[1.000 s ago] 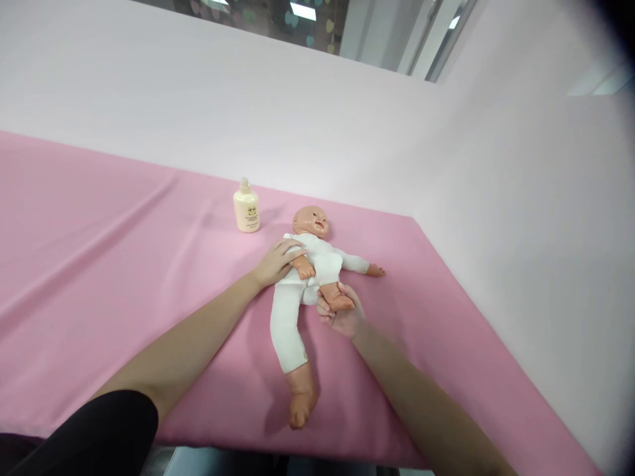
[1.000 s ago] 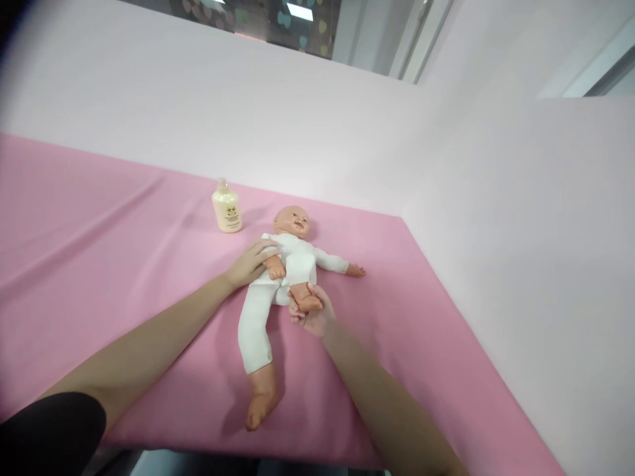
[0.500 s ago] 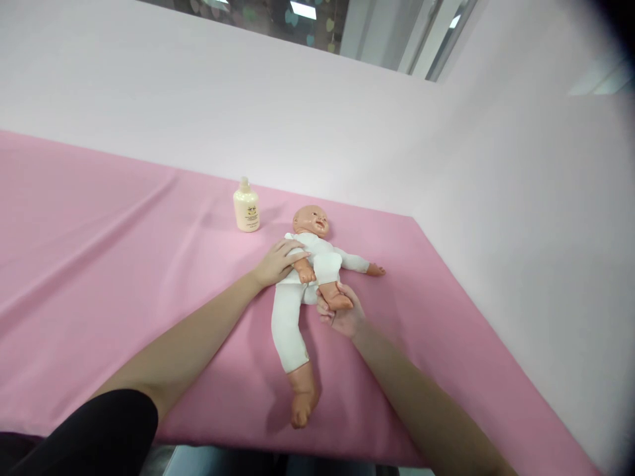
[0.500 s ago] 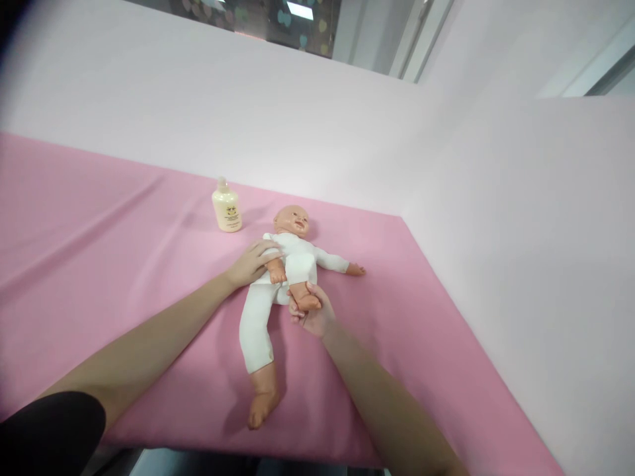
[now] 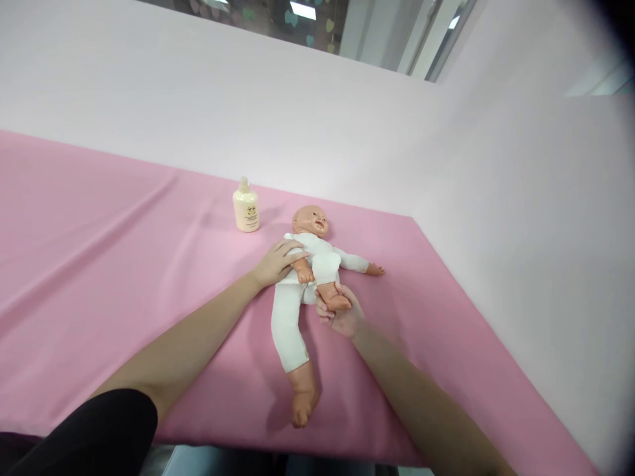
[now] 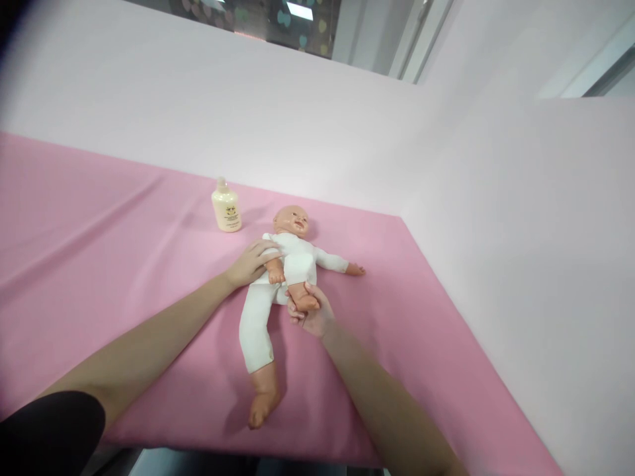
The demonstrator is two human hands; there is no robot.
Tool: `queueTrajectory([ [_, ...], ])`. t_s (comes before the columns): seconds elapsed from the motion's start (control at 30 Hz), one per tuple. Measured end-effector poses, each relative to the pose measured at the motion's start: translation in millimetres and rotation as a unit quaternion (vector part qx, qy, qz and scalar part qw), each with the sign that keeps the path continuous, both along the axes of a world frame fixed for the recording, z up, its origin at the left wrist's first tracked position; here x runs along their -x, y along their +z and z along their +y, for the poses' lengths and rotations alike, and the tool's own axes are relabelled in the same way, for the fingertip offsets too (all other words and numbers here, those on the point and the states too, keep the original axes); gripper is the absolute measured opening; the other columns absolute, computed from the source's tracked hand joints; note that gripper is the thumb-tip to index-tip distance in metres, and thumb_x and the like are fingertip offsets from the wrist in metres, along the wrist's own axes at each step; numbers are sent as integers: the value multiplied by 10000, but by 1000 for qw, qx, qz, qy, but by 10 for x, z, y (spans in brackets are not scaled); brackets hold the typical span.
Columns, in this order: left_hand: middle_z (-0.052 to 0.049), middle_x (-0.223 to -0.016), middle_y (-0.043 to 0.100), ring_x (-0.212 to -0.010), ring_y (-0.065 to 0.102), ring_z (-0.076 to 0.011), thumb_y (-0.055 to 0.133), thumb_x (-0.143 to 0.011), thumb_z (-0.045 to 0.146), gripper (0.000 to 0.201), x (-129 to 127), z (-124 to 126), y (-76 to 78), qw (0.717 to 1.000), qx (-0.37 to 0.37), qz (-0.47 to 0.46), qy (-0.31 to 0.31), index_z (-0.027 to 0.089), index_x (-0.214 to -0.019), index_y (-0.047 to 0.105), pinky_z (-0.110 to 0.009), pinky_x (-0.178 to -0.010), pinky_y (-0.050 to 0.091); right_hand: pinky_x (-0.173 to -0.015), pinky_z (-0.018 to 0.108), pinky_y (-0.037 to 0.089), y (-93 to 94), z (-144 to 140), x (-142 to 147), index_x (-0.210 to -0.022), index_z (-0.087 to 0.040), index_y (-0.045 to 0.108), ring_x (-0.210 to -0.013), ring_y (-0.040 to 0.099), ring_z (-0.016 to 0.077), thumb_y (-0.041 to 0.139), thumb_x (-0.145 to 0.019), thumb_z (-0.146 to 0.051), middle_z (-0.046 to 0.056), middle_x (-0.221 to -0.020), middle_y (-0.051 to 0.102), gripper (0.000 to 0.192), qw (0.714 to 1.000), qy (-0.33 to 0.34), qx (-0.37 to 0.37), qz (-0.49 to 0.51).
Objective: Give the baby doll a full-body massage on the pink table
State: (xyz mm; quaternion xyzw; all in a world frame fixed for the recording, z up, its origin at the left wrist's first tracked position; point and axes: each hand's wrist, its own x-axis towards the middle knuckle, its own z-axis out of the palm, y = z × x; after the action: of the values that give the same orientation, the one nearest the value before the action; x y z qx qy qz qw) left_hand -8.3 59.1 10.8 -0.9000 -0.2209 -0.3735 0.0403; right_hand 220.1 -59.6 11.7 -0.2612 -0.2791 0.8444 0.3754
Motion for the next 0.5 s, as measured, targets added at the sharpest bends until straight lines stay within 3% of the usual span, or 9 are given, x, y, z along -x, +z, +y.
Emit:
queueTrajectory([
  [0.5,-112,-1261,532,-1214,446,-233,414,-901,131,416,-1,-7,4,1000,9,-1,-2,255,-1274,551,-467,-1025,383,-475,220,329,5,-3,-8,-928,-128,622,-430,260,65,394,-900,-520,-22,-615,528,454,1000,17,-7,9],
])
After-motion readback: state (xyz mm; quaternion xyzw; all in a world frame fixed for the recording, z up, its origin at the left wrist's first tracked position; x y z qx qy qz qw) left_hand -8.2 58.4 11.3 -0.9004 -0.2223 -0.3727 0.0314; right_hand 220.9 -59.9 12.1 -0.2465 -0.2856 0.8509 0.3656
